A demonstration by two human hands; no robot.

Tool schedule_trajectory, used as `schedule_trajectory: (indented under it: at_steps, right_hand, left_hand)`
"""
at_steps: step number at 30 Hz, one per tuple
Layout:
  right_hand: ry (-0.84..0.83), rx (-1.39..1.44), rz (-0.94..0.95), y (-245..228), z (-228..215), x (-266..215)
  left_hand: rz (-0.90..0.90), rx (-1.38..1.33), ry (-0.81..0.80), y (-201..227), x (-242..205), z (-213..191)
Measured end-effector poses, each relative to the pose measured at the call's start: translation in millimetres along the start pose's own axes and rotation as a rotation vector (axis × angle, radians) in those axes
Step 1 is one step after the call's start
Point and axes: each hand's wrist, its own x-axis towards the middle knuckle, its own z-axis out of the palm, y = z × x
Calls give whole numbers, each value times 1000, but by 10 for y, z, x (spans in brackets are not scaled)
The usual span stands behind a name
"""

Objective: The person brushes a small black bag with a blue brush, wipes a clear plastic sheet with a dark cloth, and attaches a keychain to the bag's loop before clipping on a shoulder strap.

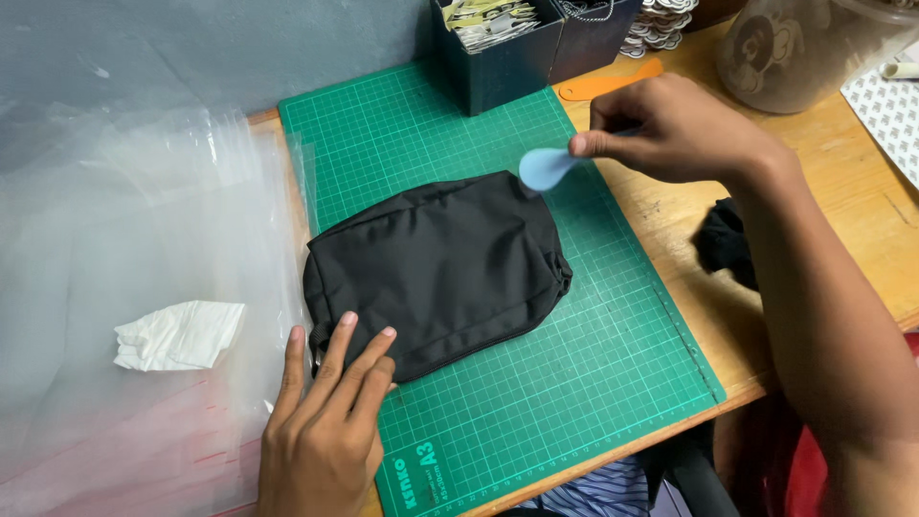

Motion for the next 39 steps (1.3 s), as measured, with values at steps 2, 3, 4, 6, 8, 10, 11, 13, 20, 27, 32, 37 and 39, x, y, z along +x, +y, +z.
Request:
schedule_trajectory:
  at_steps: [2,3,4,6,8,10,11,13,20,27,32,37,39]
  right_hand:
    - [-18,54,-11,8,-47,-38]
    - [-31,103,-22,13,-86,-54]
    - [-29,103,-22,12,-126,-79]
    - [-235,140,-120,17,-191,-135]
    - [-330,137,-31,-78,-200,-154]
    - [-423,136,58,-115,-189,-155]
    - [-450,130,68,-107,-178,-147]
    - [-478,126,78,-149,-165,-139]
    - [-508,14,71,-278,-151,-166]
    - [-381,-101,22,-437,-86,-110]
    - [85,-173,-75,-223,197,31]
    - [-193,-24,8,-385,-90,-76]
    - [-301,-56,127,-457,-137,-102]
  left_hand:
    - [4,28,7,5,-6,0]
    - [10,56,22,5,2,7]
    - [12,57,22,-2,11,7]
    - [5,29,44,-7,18,7]
    - [4,22,35,-12,11,1]
    - [5,16,27,-23,4,2]
    - [8,26,26,-27,1,6]
    - [11,36,23,-28,-2,11]
    - [12,22,13,-18,18,2]
    - [8,-1,-4,-10,20,-9]
    - [23,5,3,-7,34,-13]
    - [22,-2,-3,-16,5,31]
    - [8,-10,7,-10,-5,47]
